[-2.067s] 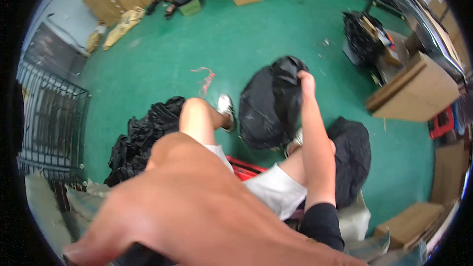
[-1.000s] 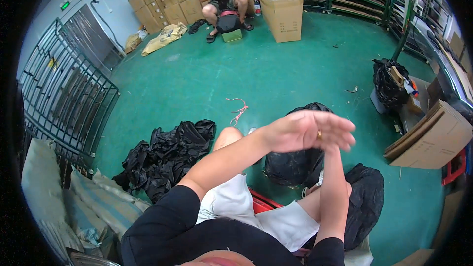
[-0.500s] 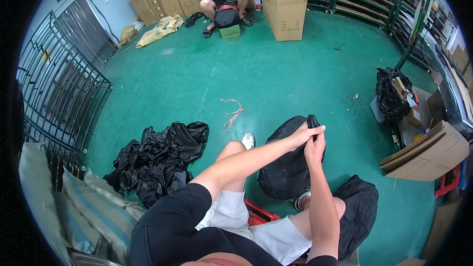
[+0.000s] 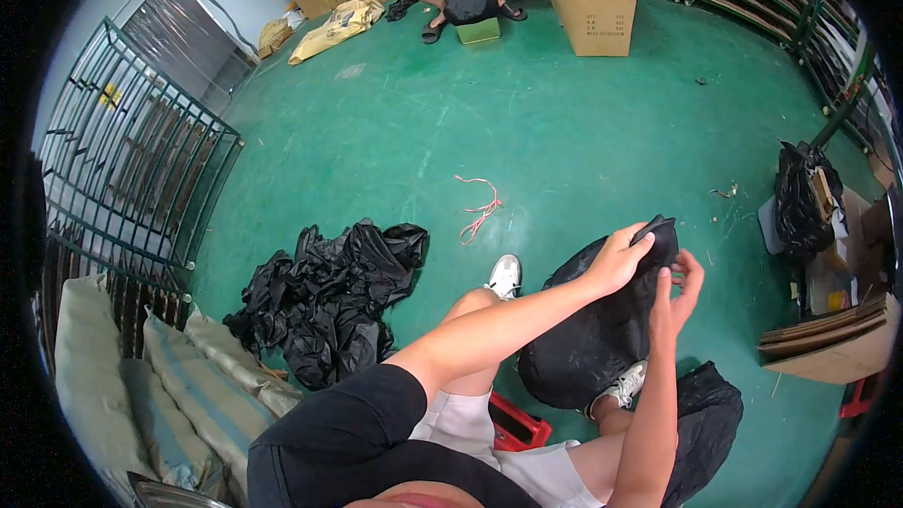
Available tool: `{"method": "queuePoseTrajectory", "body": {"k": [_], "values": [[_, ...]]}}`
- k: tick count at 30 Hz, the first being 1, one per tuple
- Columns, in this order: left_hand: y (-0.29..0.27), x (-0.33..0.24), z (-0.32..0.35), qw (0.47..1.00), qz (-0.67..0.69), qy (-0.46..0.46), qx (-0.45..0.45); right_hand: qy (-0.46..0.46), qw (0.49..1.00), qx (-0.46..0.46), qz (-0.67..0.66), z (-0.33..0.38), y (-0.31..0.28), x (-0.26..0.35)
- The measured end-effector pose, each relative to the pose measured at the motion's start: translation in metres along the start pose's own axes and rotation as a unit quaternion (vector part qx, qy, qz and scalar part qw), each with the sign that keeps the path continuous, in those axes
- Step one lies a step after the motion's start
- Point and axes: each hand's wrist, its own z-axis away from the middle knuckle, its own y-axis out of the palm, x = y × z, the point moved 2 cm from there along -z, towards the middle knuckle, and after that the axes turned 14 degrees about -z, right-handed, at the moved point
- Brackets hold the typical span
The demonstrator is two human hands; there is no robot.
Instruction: Folding and inspecting black fabric bags in an industrial warehouse environment.
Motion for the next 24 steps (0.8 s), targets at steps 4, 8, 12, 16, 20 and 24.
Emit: {"method": "queuePoseTrajectory", "body": {"k": [4,8,12,16,20,24], "values": [[-0.009,-0.014,0.007,0.989,-0.001,0.005,0.147,-0.067,0.998,-0.003,0.009,-0.015,0.009,0.016],[-0.001,-0.009,0.018,0.944,0.106,-0.035,0.31,0.161,0.968,0.053,-0.186,-0.021,-0.022,-0.009],[-0.001,-0.025,0.02,0.913,0.207,-0.092,0.338,0.189,0.962,0.017,-0.198,-0.017,-0.03,0.0],[-0.027,-0.028,0.012,0.917,0.241,-0.157,0.275,0.21,0.952,-0.007,-0.224,-0.019,-0.007,0.011],[-0.031,-0.031,0.006,0.906,0.269,-0.199,0.261,0.198,0.942,-0.044,-0.267,-0.018,-0.017,0.001],[-0.021,-0.028,0.003,0.91,0.257,-0.192,0.262,0.133,0.965,-0.053,-0.219,-0.014,-0.032,0.002]]}}
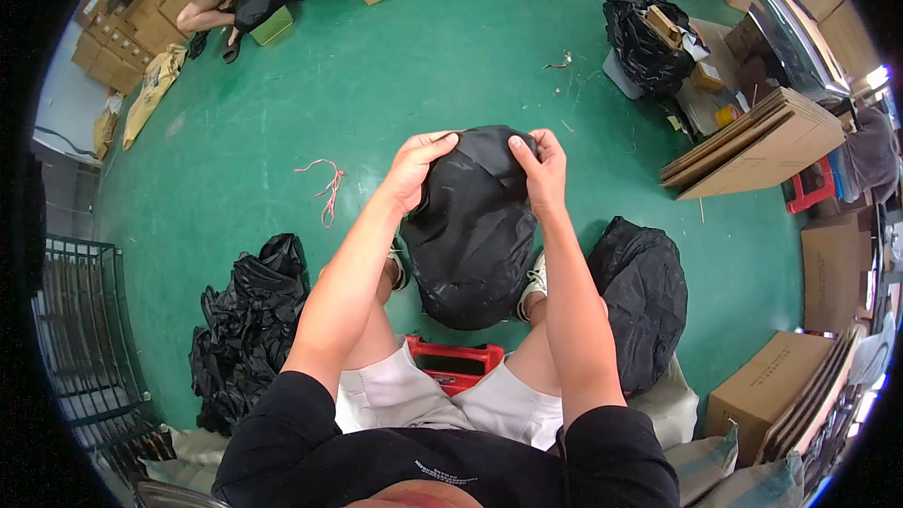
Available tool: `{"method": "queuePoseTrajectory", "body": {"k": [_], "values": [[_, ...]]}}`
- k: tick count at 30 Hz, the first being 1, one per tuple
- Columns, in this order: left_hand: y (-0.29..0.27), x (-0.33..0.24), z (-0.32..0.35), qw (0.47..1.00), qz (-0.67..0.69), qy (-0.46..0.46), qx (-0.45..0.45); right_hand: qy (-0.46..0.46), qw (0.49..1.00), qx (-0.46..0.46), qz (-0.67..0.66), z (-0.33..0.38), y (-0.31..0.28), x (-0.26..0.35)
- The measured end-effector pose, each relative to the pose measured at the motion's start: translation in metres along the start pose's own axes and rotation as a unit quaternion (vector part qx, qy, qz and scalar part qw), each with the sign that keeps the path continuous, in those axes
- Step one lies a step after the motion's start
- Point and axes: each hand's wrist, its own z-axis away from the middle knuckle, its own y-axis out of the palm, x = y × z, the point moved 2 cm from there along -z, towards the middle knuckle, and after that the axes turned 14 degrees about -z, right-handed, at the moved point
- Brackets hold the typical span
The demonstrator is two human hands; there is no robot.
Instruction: Folding and inspecting black fabric bags in an industrial warehouse environment.
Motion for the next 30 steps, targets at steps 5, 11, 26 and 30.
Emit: {"method": "queuePoseTrajectory", "body": {"k": [5,11,26,30], "values": [[-0.012,0.007,-0.002,0.995,-0.014,0.008,-0.101,-0.194,0.933,0.083,0.293,0.021,0.029,0.013],[-0.004,0.006,-0.005,0.996,-0.016,0.017,-0.089,-0.217,0.905,0.064,0.359,0.015,0.025,0.007],[-0.004,0.007,-0.006,0.977,-0.186,0.09,-0.057,-0.278,0.913,-0.055,0.294,0.007,0.015,0.007],[-0.021,0.009,-0.009,0.934,-0.296,0.134,-0.149,-0.175,0.948,-0.041,0.261,0.008,0.016,0.009]]}}
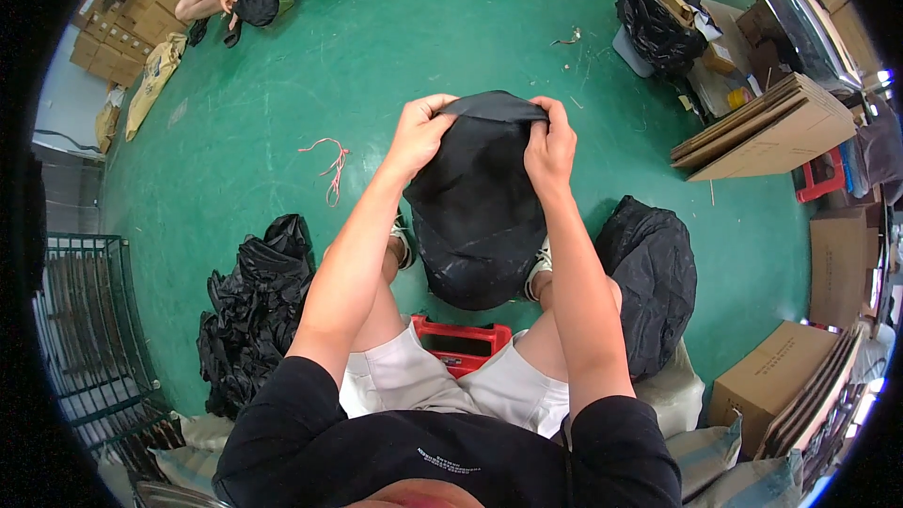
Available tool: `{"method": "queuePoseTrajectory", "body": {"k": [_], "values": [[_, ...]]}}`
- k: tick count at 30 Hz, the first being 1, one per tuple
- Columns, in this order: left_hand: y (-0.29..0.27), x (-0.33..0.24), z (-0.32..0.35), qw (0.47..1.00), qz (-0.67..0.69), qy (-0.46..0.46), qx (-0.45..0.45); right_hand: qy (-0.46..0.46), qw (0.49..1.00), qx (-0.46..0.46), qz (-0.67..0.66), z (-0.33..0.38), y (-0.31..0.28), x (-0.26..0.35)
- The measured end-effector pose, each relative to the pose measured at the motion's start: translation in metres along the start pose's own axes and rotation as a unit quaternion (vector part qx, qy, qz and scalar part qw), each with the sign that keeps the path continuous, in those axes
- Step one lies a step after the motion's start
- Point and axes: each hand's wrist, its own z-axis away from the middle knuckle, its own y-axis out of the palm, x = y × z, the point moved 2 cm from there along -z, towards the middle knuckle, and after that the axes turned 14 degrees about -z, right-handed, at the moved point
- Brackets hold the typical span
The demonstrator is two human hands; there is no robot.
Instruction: Folding and inspecting black fabric bags in an industrial warehouse environment.
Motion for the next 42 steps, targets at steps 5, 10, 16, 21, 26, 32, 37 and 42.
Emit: {"method": "queuePoseTrajectory", "body": {"k": [5,10,16,21,26,32,37,42], "values": [[-0.01,-0.015,0.0,0.989,0.086,-0.027,0.116,0.077,0.992,0.02,-0.096,-0.01,-0.011,-0.027],[-0.021,-0.017,0.004,0.963,0.207,-0.057,0.161,0.238,0.908,0.102,-0.33,-0.011,-0.01,-0.022],[-0.023,-0.019,0.011,0.928,0.317,-0.072,0.18,0.339,0.767,0.195,-0.508,-0.006,-0.011,0.004],[-0.023,-0.017,0.009,0.921,0.348,-0.078,0.16,0.38,0.745,0.184,-0.516,-0.004,-0.021,0.003],[-0.022,-0.008,0.003,0.919,0.346,-0.077,0.173,0.377,0.695,0.223,-0.57,-0.008,-0.029,-0.017],[-0.021,-0.024,0.011,0.924,0.332,-0.089,0.167,0.38,0.678,0.145,-0.612,0.004,-0.033,-0.002],[-0.013,-0.029,0.023,0.938,0.201,-0.131,0.25,0.36,0.68,0.183,-0.612,0.001,-0.035,-0.012],[0.004,-0.026,0.019,0.907,0.233,-0.09,0.339,0.39,0.721,0.175,-0.546,-0.003,-0.035,-0.01]]}}
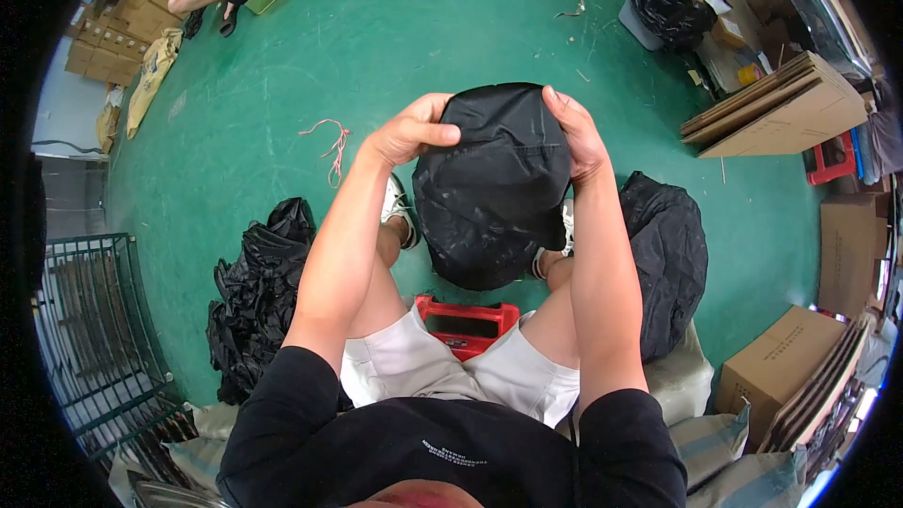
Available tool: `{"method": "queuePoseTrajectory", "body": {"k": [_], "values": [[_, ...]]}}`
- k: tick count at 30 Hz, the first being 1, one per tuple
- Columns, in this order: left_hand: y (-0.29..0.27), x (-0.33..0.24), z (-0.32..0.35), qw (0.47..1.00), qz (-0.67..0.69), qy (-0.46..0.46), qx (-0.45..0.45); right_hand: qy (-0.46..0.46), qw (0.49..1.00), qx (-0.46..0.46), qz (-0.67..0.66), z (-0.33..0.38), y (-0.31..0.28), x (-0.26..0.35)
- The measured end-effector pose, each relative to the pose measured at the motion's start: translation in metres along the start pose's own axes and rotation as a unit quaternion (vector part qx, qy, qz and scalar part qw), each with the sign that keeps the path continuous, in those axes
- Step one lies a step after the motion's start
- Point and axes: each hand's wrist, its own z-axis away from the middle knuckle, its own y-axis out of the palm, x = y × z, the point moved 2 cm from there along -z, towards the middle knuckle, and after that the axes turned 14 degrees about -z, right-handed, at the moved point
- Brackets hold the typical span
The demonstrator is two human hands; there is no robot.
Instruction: Folding and inspecting black fabric bags in an industrial warehouse environment.
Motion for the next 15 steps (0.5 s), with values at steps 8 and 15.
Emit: {"method": "queuePoseTrajectory", "body": {"k": [8,15], "values": [[0.008,-0.017,0.008,0.994,0.054,0.062,-0.069,-0.043,0.999,0.012,0.032,-0.003,0.005,-0.004],[-0.011,0.007,0.003,0.973,0.166,0.092,-0.131,0.061,0.96,0.05,0.268,-0.004,0.026,-0.015]]}}
